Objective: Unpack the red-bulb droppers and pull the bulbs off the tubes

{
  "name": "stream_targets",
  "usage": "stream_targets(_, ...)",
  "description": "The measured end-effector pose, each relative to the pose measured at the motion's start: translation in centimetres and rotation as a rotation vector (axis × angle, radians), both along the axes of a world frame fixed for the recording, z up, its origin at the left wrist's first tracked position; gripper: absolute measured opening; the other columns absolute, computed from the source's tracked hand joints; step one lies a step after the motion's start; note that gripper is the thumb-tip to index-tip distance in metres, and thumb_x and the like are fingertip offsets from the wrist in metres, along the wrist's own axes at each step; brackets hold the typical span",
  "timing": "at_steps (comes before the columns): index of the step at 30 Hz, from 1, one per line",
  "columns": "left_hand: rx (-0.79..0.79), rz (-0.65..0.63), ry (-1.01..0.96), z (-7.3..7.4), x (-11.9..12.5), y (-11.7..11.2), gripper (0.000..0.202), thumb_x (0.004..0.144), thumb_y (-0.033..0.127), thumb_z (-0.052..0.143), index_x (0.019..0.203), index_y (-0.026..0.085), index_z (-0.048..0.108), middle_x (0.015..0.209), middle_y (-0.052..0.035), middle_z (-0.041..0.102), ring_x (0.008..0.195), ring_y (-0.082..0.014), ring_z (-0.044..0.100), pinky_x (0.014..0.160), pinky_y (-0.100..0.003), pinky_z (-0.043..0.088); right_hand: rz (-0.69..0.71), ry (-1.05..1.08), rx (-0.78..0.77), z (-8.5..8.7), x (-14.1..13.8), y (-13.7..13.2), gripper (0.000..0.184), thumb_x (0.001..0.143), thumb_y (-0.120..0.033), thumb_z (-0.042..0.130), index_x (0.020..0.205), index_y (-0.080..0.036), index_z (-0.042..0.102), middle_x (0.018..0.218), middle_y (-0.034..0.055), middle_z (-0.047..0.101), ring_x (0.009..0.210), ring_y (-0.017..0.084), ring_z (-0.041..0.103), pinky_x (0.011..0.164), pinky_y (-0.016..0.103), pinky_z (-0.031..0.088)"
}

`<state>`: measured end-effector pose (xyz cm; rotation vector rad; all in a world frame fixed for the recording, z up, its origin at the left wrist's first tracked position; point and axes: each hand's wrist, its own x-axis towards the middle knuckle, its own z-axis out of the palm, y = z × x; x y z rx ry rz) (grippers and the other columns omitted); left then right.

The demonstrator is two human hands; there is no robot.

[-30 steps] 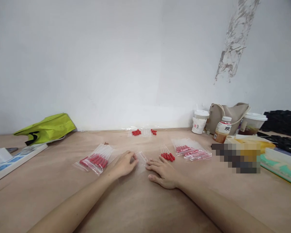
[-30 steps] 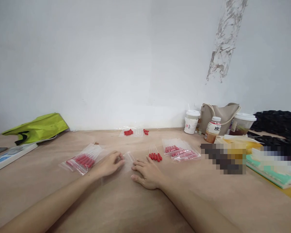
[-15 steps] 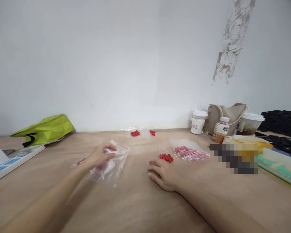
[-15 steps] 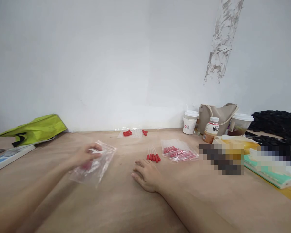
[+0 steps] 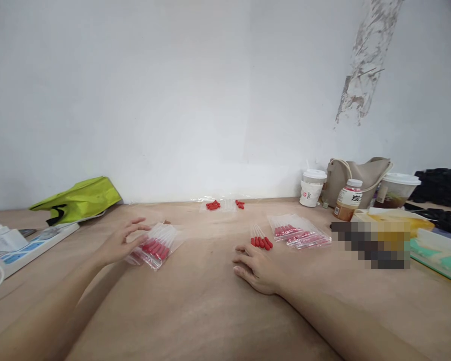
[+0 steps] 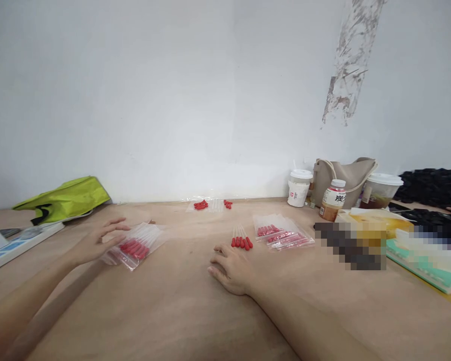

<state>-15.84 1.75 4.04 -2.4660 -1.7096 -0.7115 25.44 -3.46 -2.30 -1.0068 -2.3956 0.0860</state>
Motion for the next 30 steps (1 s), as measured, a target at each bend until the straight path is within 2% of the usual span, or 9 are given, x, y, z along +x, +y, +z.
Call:
stream_targets(3, 0.036, -0.265, 0.338, 0.2, 1.2, -1.9, 0.046, 0.073, 0.032, 0.048, 0.118, 0.025, 0.051, 0.131, -0.0027, 0.044, 0.120, -0.0252, 0.038, 0.100, -0.039, 0.029, 0.014, 0.002, 0.002, -0.1, 0.1, 0.0, 0.031, 0.085, -0.041, 0.040, 0.102, -0.022, 0.058, 0.115, 0.0090, 0.048, 0.102, 0.019, 0.049, 0.084, 0.035, 0.042)
stream_targets(5, 0.075, -0.314, 0.471, -0.6, 1.5, -2.4, 0.056, 0.070, 0.026, 0.051, 0.125, 0.025, 0.044, 0.132, -0.0037, 0.043, 0.122, -0.0265, 0.037, 0.102, -0.043, 0.026, 0.018, 0.004, 0.002, -0.1, 0.1, 0.0, 0.031, 0.084, -0.042, 0.041, 0.103, -0.022, 0.057, 0.116, 0.0092, 0.048, 0.103, 0.020, 0.049, 0.084, 0.035, 0.042)
stream_targets(8, 0.128, -0.323, 0.522, -2.8, 1.1, -1.7, 0.045, 0.077, 0.023, 0.046, 0.122, 0.025, 0.049, 0.125, -0.0049, 0.051, 0.118, -0.0247, 0.044, 0.102, -0.043, 0.028, 0.022, 0.003, 0.001, -0.1, 0.1, 0.0, 0.031, 0.084, -0.041, 0.042, 0.102, -0.021, 0.057, 0.116, 0.0094, 0.048, 0.103, 0.020, 0.049, 0.084, 0.034, 0.042)
stream_targets(11, 0.198, -0.324, 0.463, -4.8, 1.5, -0.7, 0.036, 0.083, 0.022, 0.039, 0.116, 0.026, 0.054, 0.117, -0.0043, 0.058, 0.110, -0.0226, 0.051, 0.096, -0.039, 0.037, 0.025, 0.013, 0.015, -0.1, 0.1, 0.0, 0.029, 0.084, -0.039, 0.043, 0.101, -0.021, 0.058, 0.115, 0.0093, 0.048, 0.103, 0.019, 0.049, 0.084, 0.033, 0.042)
stream_targets(13, 0.227, -0.338, 0.401, -5.5, 3.2, -0.6, 0.036, 0.086, 0.021, 0.036, 0.118, 0.027, 0.052, 0.117, -0.0036, 0.058, 0.107, -0.0212, 0.054, 0.091, -0.037, 0.043, 0.024, 0.020, 0.036, -0.1, 0.0, 0.0, 0.026, 0.083, -0.036, 0.045, 0.099, -0.020, 0.058, 0.114, 0.0086, 0.049, 0.101, 0.018, 0.049, 0.082, 0.032, 0.042)
stream_targets(20, 0.273, -0.418, 0.154, -6.2, 15.6, -1.6, 0.030, 0.087, 0.025, 0.041, 0.112, 0.026, 0.057, 0.109, -0.0033, 0.063, 0.094, -0.0188, 0.062, 0.080, -0.031, 0.051, -0.103, 0.066, 0.141, -0.5, -0.3, 0.3, 0.023, 0.077, -0.028, 0.054, 0.098, -0.019, 0.055, 0.095, 0.0050, 0.058, 0.088, 0.018, 0.051, 0.077, 0.031, 0.038)
stream_targets(23, 0.242, -0.468, 0.014, -6.6, 19.0, -1.4, 0.026, 0.087, 0.026, 0.043, 0.107, 0.026, 0.060, 0.106, -0.0026, 0.065, 0.093, -0.0169, 0.062, 0.081, -0.030, 0.050, -0.131, 0.041, 0.226, -0.4, -0.8, 1.0, 0.030, 0.075, -0.028, 0.056, 0.105, -0.020, 0.053, 0.094, 0.0050, 0.058, 0.088, 0.019, 0.050, 0.076, 0.031, 0.035)
stream_targets(26, 0.184, -0.486, -0.117, -6.7, 19.8, -1.4, 0.023, 0.085, 0.027, 0.047, 0.104, 0.025, 0.059, 0.104, -0.0018, 0.065, 0.092, -0.0145, 0.061, 0.082, -0.028, 0.049, -0.104, -0.076, 0.346, -0.3, -1.4, 2.0, 0.020, 0.079, -0.026, 0.052, 0.097, -0.020, 0.056, 0.090, 0.0046, 0.059, 0.084, 0.018, 0.049, 0.074, 0.031, 0.032)
stream_targets(30, 0.163, -0.466, -0.188, -6.6, 18.6, -1.7, 0.019, 0.080, 0.028, 0.054, 0.096, 0.021, 0.061, 0.101, -0.0038, 0.064, 0.090, -0.0154, 0.060, 0.081, -0.028, 0.049, -0.050, -0.189, 0.439, -0.3, -1.9, 3.2, 0.015, 0.083, -0.021, 0.046, 0.078, -0.019, 0.060, 0.077, 0.0034, 0.060, 0.077, 0.016, 0.048, 0.071, 0.031, 0.029)
